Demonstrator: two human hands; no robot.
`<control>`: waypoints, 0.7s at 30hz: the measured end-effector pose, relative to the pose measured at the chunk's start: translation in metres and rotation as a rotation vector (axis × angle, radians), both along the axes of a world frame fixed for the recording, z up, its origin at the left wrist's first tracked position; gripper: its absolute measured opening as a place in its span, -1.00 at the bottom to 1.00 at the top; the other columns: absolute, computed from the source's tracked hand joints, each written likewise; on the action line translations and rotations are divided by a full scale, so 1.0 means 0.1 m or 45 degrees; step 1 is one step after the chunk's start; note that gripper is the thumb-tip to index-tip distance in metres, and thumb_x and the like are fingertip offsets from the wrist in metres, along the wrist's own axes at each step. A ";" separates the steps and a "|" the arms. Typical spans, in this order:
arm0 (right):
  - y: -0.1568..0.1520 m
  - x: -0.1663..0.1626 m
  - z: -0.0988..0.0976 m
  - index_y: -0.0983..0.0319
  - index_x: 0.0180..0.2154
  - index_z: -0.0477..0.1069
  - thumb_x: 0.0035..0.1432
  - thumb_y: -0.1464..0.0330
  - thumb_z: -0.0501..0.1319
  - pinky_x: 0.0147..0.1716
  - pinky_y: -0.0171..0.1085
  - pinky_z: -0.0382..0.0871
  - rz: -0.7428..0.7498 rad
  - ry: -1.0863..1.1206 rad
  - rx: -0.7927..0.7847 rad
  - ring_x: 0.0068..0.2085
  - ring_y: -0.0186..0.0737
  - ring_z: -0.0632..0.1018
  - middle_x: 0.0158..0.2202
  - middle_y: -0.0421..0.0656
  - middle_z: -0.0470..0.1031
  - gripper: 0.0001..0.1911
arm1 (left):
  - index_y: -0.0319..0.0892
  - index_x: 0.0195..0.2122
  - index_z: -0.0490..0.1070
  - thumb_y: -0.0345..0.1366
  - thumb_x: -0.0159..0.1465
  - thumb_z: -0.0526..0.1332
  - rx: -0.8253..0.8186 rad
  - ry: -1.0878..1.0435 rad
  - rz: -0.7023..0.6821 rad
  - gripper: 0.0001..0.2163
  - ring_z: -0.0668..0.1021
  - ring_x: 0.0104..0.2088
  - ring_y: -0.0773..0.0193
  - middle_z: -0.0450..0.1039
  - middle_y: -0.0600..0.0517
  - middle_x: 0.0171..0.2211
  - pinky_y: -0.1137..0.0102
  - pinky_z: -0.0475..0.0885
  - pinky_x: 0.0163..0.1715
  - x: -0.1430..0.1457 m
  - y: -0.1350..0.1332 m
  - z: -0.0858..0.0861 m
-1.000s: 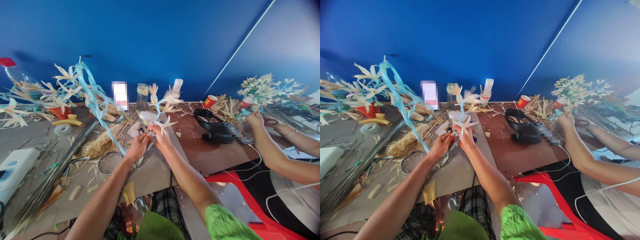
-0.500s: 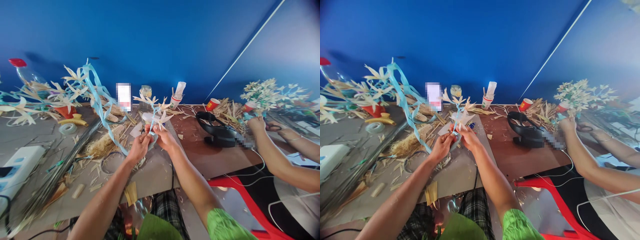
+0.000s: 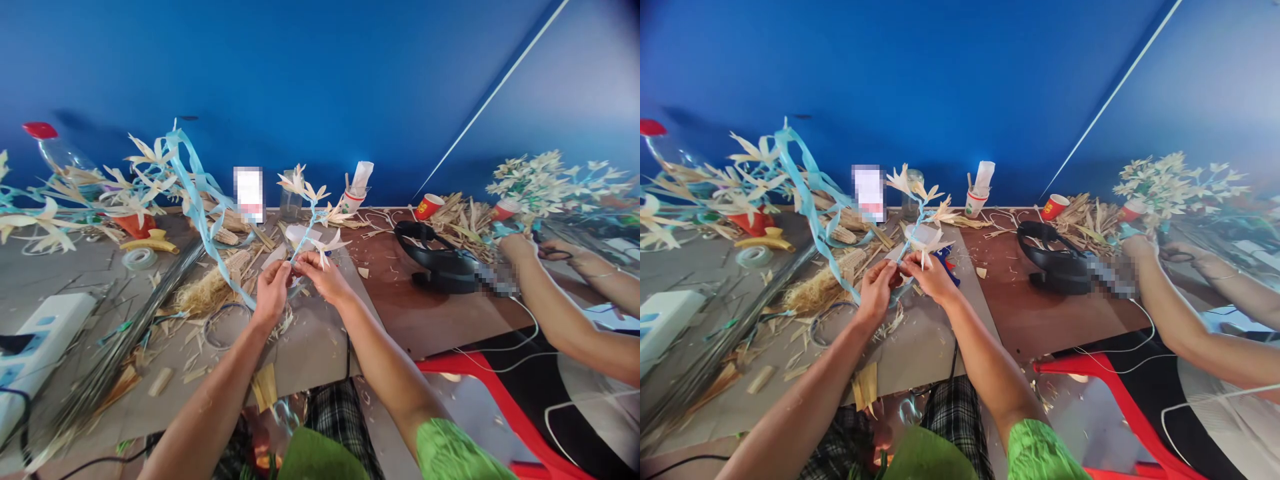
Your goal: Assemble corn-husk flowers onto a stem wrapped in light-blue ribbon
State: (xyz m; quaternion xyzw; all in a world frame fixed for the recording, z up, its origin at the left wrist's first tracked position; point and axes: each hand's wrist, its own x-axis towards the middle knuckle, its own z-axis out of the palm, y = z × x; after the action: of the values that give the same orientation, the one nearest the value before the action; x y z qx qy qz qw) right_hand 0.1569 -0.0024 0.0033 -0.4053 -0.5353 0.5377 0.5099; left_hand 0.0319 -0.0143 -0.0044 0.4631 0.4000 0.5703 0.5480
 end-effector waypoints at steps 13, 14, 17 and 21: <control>0.04 0.05 -0.01 0.25 -0.47 0.30 0.02 0.12 0.25 -0.44 -0.35 0.18 0.166 -0.340 0.069 -0.47 -0.37 0.32 -0.54 -0.28 0.31 -0.67 | -0.22 -0.57 0.30 -0.27 -0.06 0.33 -0.389 -0.512 -0.088 -0.79 0.35 -0.63 0.47 0.24 0.19 -0.67 0.52 0.30 -0.53 0.00 0.02 0.06; 0.04 0.06 -0.01 0.25 -0.47 0.30 0.02 0.12 0.25 -0.43 -0.35 0.19 0.176 -0.342 0.073 -0.46 -0.37 0.33 -0.54 -0.27 0.32 -0.67 | -0.21 -0.59 0.27 -0.27 -0.07 0.34 -0.411 -0.551 -0.107 -0.78 0.32 -0.66 0.49 0.17 0.21 -0.70 0.52 0.30 -0.54 -0.01 0.02 0.07; 0.04 0.06 -0.01 0.25 -0.48 0.29 0.02 0.14 0.24 -0.45 -0.35 0.17 0.154 -0.362 0.066 -0.48 -0.37 0.31 -0.55 -0.28 0.30 -0.69 | -0.22 -0.56 0.32 -0.27 -0.09 0.37 -0.455 -0.542 -0.133 -0.78 0.29 -0.69 0.50 0.12 0.23 -0.72 0.53 0.30 -0.57 -0.05 0.03 0.10; 0.02 0.05 0.00 0.23 -0.56 0.21 0.03 0.24 0.16 -0.51 -0.37 0.09 0.114 -0.350 0.071 -0.53 -0.41 0.21 -0.62 -0.32 0.17 -0.75 | -0.22 -0.46 0.40 -0.27 -0.09 0.40 -0.442 -0.488 -0.214 -0.77 0.35 -0.64 0.49 0.27 0.18 -0.66 0.53 0.32 -0.54 -0.05 0.04 0.08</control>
State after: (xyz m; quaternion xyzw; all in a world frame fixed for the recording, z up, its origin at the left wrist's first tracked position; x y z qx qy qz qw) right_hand 0.1621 -0.0001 0.0038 -0.4364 -0.6326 0.4842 0.4183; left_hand 0.0266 -0.0104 0.0041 0.2776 0.3409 0.5229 0.7303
